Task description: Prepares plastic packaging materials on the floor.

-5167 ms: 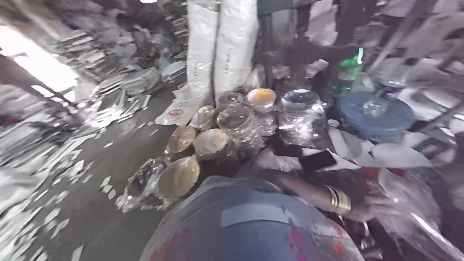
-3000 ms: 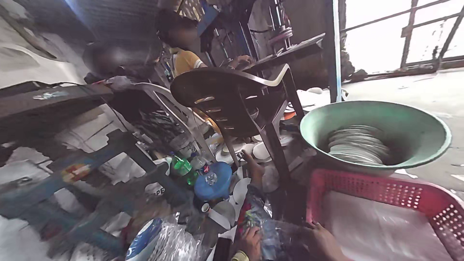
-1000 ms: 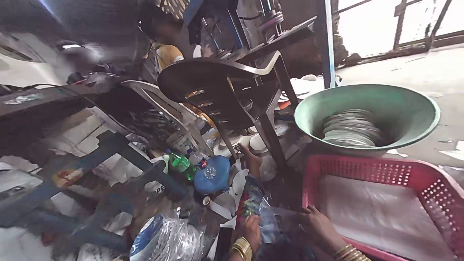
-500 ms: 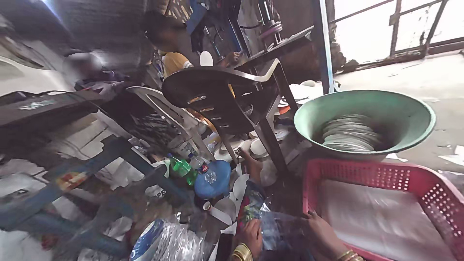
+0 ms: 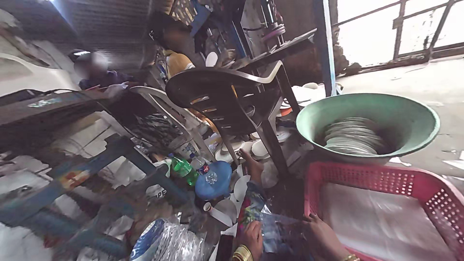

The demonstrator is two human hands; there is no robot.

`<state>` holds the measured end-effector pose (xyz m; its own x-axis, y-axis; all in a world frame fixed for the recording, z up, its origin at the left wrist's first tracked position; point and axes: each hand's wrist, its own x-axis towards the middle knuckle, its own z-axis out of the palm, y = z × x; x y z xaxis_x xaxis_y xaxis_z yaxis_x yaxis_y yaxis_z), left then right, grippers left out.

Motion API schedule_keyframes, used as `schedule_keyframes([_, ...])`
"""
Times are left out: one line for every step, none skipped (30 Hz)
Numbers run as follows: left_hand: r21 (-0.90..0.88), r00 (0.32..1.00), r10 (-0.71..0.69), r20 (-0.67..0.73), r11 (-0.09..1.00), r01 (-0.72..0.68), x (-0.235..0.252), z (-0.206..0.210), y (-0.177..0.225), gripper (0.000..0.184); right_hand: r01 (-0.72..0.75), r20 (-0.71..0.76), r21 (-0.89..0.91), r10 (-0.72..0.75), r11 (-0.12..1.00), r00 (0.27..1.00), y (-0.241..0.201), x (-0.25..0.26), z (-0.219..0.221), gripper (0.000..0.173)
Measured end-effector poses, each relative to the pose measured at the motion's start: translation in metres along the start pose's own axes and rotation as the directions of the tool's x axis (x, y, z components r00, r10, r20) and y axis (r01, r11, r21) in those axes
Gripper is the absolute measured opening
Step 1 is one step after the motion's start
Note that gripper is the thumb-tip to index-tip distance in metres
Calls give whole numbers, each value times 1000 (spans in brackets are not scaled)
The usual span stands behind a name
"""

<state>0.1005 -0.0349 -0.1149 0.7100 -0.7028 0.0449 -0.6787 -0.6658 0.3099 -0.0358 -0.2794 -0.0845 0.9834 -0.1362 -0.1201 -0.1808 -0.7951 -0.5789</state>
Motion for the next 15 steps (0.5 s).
schedule_keyframes([1, 1000, -5, 5, 1000, 5, 0, 0, 0, 34, 0, -1, -3, 0, 1000, 1000, 0, 0, 0, 28])
schedule_keyframes([0, 1000, -7, 11, 1000, 7, -1, 0, 0, 34, 1, -4, -9, -1, 1000, 1000, 0, 0, 1, 28])
schedule_keyframes([-3, 1000, -4, 7, 1000, 4, -1, 0, 0, 33, 3, -5, -16, -3, 1000, 1000, 1, 0, 3, 27])
schedule_keyframes([-6, 1000, -5, 9, 1000, 5, -1, 0, 1, 33, 8, -8, -23, -8, 1000, 1000, 1, 1, 4, 27])
schedule_keyframes([-7, 1000, -7, 12, 1000, 7, -1, -1, 1, 33, 8, -6, -33, -8, 999, 1000, 2, 1, 5, 26])
schedule_keyframes([-3, 1000, -10, 16, 1000, 10, -1, -1, 1, 34, 8, -2, -38, -8, 999, 1000, 3, 2, 5, 26])
schedule_keyframes([3, 1000, -12, 16, 1000, 12, -1, -1, 1, 34, 9, -1, -38, -9, 999, 1000, 3, 3, 5, 26])
schedule_keyframes([7, 1000, -11, 15, 1000, 11, -1, -2, 1, 34, 19, -10, -36, -19, 999, 1000, 4, 3, 5, 26])
schedule_keyframes([10, 1000, -9, 13, 1000, 8, -1, -2, 1, 34, 29, -19, -31, -29, 999, 999, 4, 3, 5, 26])
schedule_keyframes([13, 1000, -6, 10, 1000, 6, 0, -2, 2, 34, 36, -22, -30, -37, 999, 999, 4, 3, 4, 25])
schedule_keyframes([15, 1000, -8, 15, 1000, 8, 0, -2, 2, 34, 43, -26, -31, -44, 999, 999, 4, 3, 5, 25])
schedule_keyframes([14, 1000, -9, 16, 1000, 9, -1, -2, 2, 34, 45, -25, -30, -46, 999, 999, 4, 3, 5, 26])
schedule_keyframes([14, 1000, -9, 15, 1000, 8, -1, -2, 1, 34, 48, -25, -31, -49, 998, 999, 5, 4, 6, 26])
schedule_keyframes([15, 1000, -8, 11, 1000, 8, -1, -1, 1, 34, 52, -25, -31, -53, 998, 998, 6, 4, 7, 26])
schedule_keyframes([15, 1000, -9, 9, 1000, 9, -1, -1, 1, 34, 53, -27, -34, -54, 998, 998, 6, 4, 8, 26])
